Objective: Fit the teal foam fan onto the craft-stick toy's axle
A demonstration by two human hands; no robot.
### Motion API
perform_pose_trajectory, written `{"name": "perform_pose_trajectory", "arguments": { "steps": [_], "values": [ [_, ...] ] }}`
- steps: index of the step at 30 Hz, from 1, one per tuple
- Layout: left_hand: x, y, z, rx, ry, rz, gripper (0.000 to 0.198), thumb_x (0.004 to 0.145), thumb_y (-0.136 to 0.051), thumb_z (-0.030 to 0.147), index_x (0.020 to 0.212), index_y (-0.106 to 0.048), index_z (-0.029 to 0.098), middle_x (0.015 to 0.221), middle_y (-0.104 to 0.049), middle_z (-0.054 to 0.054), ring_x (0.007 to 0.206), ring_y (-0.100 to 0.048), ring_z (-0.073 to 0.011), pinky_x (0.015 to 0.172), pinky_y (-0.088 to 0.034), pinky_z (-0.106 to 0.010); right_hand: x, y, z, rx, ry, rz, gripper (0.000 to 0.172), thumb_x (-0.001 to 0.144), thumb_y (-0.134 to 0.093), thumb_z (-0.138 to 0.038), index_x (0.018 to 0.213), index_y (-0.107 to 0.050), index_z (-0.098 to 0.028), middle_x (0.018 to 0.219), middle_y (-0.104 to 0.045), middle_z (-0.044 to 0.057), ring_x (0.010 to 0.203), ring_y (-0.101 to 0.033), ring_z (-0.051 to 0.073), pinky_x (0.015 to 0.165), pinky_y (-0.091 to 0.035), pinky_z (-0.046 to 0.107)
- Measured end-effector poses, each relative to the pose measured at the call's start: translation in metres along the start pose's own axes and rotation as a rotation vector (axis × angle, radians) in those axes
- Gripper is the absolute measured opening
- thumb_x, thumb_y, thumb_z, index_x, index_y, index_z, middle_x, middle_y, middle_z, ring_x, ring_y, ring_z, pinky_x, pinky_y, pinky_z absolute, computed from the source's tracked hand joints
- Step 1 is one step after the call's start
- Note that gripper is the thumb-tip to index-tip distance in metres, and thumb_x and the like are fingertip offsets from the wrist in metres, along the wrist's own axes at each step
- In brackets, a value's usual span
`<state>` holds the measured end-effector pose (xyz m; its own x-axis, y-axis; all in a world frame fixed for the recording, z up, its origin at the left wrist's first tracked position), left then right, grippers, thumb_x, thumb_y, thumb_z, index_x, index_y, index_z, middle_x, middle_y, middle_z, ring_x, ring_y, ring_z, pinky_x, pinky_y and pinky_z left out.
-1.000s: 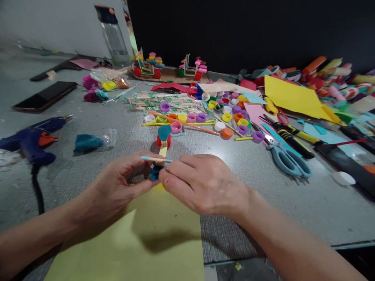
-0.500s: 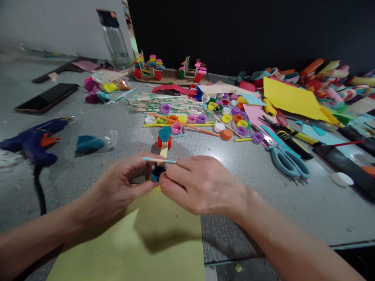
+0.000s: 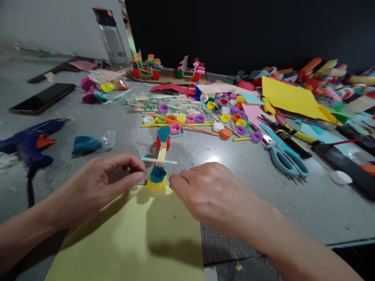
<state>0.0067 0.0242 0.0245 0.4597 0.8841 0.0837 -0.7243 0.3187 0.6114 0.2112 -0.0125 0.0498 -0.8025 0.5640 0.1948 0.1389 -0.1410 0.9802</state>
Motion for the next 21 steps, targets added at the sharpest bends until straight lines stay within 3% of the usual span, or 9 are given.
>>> {"name": "perform_pose_trajectory", "arguments": {
  "steps": [6, 12, 21],
  "values": [
    [0.000, -0.013, -0.001, -0.049, -0.039, -0.040, 0.016, 0.100, -0.058, 0.036, 0.097, -0.070, 0.026, 0.091, -0.073, 0.003, 0.080, -0.065, -0.0149, 0.065, -0.047, -0.027, 0.003, -0.001, -0.005, -0.076, 0.011, -0.004, 0.022, 0.100, -0.040, -0.007, 0.090, -0.059, -0.015, 0.068, -0.057, 0.000, 0.053, -0.046, 0.015, 0.054, -0.021, 0.033],
    [0.000, -0.016, -0.004, -0.055, -0.089, -0.022, 0.013, 0.100, -0.058, 0.033, 0.094, -0.068, 0.026, 0.091, -0.072, 0.002, 0.079, -0.065, -0.0152, 0.071, -0.048, -0.030, 0.006, -0.001, -0.007, -0.149, 0.038, 0.072, 0.021, 0.100, -0.041, -0.007, 0.091, -0.058, -0.015, 0.068, -0.059, 0.001, 0.054, -0.049, 0.017, 0.052, -0.023, 0.035],
    [-0.001, -0.014, -0.004, -0.042, -0.077, -0.028, 0.013, 0.100, -0.058, 0.032, 0.095, -0.068, 0.026, 0.091, -0.072, 0.003, 0.081, -0.064, -0.0155, 0.069, -0.047, -0.030, 0.005, 0.001, -0.005, -0.215, 0.023, 0.046, 0.019, 0.097, -0.046, -0.006, 0.088, -0.060, -0.015, 0.070, -0.061, 0.003, 0.055, -0.050, 0.017, 0.054, -0.024, 0.035]
  ]
}}
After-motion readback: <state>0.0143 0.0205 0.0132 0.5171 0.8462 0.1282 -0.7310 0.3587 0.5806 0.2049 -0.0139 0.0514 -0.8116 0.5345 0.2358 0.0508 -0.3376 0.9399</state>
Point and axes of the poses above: each hand's wrist, its own x-axis towards the middle knuckle, its own y-axis out of the back of the hand, z = x × y, the point moved 4 cm from there along x, towards the middle knuckle
